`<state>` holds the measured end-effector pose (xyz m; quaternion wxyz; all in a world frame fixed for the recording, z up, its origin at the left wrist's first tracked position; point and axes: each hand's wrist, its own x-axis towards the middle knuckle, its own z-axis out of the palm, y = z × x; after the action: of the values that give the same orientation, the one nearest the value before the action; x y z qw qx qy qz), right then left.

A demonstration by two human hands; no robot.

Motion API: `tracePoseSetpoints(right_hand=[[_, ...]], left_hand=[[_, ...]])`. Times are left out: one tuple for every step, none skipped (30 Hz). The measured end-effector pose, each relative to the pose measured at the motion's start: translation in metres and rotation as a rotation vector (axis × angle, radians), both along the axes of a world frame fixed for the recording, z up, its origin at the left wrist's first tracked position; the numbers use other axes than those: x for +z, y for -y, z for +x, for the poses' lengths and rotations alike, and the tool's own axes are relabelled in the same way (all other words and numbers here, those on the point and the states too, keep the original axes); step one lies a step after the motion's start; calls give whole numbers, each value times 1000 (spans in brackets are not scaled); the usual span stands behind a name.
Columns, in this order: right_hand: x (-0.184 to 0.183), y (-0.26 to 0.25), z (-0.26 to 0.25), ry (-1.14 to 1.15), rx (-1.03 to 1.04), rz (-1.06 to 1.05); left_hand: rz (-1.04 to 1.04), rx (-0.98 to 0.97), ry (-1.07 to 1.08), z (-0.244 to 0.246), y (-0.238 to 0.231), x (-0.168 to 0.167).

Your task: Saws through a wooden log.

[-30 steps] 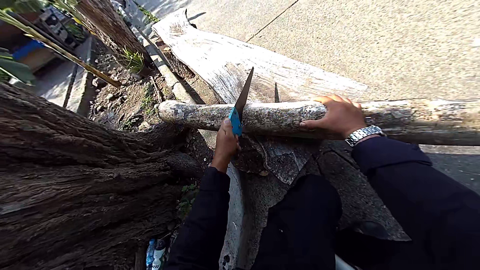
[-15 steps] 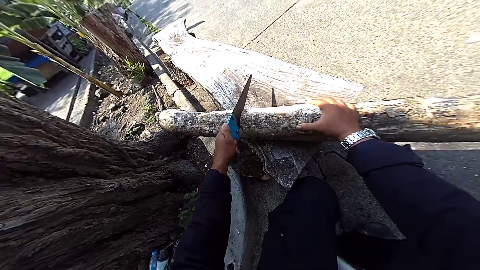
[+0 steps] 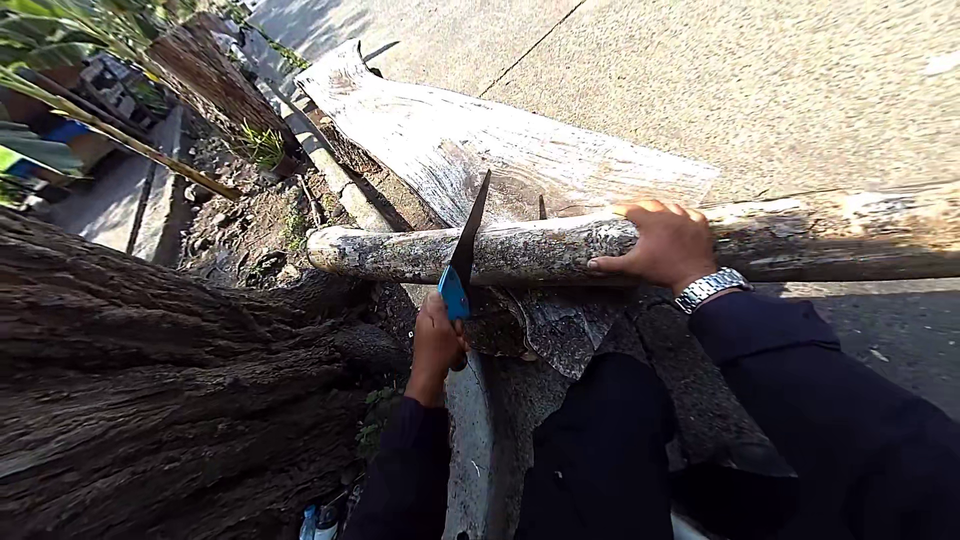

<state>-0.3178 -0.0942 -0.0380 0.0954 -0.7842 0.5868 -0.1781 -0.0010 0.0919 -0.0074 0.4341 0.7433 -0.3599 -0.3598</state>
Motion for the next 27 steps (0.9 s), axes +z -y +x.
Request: tracePoseSetpoints(right_hand=[[-2,-5,1,7,6,-29],[-1,-5,0,9,3,-28],[1,-2,-4,4,-6,-9],[3,2,-5,-7,-12,10],[1,1,-4,-16,-16,33],[0,1,-3,-20,-14,50],[4,6,-3,-18,-12,58],[7,10,-3,-18,-17,66],[7,11,-3,-20,-19,84],[8,10,-2,-25,-19,105],[9,12,-2,-29,-21,115],[10,14,-1,-26,-23,117],[10,16,0,-23,-27,113],[10,17,0,-25,-33,108],[8,15,0,-31,-40,98],[7,11,-1,-31,-44,83],[5,6,-2,-22,-40,59],[4,0,-1,-1,-26,35],[3,-4,0,11,-15,27],[3,-4,-1,5,-16,29],[4,-1,-5,-7,-23,42],[5,2,-7,-11,-30,62],[5,4,-7,-17,-32,86],[6,6,-4,-20,-30,111],[9,9,-2,-22,-30,138],[12,13,-2,-27,-33,152],[12,16,-2,-33,-37,157]], left_hand=[[20,-17,17,-2,24,0],[27,-28,11,-4,40,2],[14,-40,-21,-4,49,3],[1,-46,-55,-3,49,3],[-1,-51,-78,0,39,3],[-2,-41,-100,2,25,4],[-22,-17,-110,2,11,3],[-50,5,-109,0,-12,-1],[-64,3,-96,-3,-43,-3],[-81,-11,-76,-5,-73,-4],[-95,-22,-56,-8,-98,-2],[-99,-19,-45,-9,-117,1],[-100,-11,-38,-9,-124,5],[-88,-9,-24,-7,-119,8],[-67,-8,-7,-5,-101,9],[-43,-3,3,-2,-72,5],[-22,4,9,1,-37,-2],[-11,5,15,3,-2,-8],[0,-15,23,3,29,-8],[-8,-43,17,3,55,-6],[-13,-66,-10,1,70,-3],[-15,-80,-45,0,74,-1],[-15,-76,-73,1,67,-1],[-15,-64,-94,4,51,0],[-28,-35,-113,6,29,-1],[-52,-24,-120,5,1,-4],[-75,-33,-106,4,-32,-6]])
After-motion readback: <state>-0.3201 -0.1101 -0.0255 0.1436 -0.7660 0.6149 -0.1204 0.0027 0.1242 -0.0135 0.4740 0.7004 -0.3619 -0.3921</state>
